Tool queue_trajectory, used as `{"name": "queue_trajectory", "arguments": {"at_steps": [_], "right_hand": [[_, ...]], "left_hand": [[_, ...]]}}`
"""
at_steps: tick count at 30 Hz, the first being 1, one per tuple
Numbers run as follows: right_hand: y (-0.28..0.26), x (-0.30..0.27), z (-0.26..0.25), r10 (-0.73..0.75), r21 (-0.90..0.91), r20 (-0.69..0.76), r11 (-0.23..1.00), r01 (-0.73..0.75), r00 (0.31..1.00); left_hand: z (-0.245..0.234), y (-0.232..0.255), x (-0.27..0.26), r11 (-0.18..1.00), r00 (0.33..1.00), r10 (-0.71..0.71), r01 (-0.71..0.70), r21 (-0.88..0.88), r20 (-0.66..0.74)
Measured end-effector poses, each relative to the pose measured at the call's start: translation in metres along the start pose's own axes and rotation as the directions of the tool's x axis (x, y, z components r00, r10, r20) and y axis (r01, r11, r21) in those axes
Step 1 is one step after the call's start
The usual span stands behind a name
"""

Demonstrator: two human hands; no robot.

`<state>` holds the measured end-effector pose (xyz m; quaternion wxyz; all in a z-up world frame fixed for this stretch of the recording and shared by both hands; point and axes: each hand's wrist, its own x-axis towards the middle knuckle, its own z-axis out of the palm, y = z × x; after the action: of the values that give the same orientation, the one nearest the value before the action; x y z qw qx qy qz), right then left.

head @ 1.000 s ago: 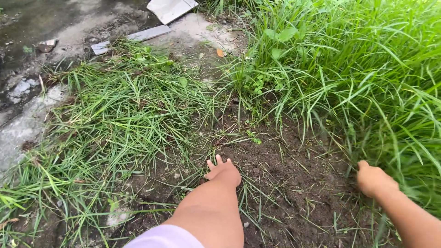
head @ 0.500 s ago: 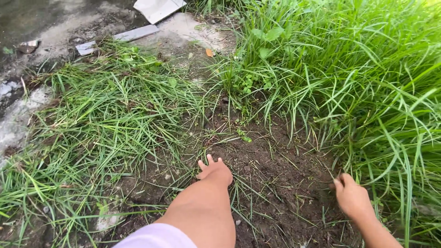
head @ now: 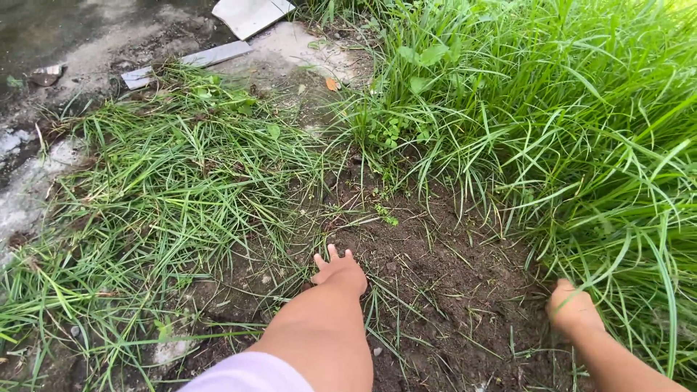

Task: Pulling out weeds by hand from overgrown grass and soil in an outdoor garden area.

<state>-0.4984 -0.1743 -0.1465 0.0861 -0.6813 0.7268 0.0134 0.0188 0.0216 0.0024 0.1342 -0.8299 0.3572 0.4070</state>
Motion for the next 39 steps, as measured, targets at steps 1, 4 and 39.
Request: {"name": "queue_trajectory", "arguments": {"at_steps": [1, 4, 39], "right_hand": [[0.007, 0.006, 0.005, -0.144, -0.169, 0.07, 0.974, 0.154, 0.987], [-0.077, -0.047, -0.077, -0.05, -0.256, 0.294, 0.958, 0.129, 0.955], [-0.484, -0.146, -0.307, -0.729, 0.862, -0.121, 0.26, 0.435, 0.674]], "left_hand": [[0.002, 0.0, 0.002, 1.0, 1.0, -0.008, 0.008, -0.002, -0.008], [0.012, 0.004, 0.012, 1.0, 0.987, -0.003, 0.004, 0.003, -0.16], [0.012, 0.025, 0.018, 0.978, 0.983, 0.159, -0.17, 0.119, 0.096]]}}
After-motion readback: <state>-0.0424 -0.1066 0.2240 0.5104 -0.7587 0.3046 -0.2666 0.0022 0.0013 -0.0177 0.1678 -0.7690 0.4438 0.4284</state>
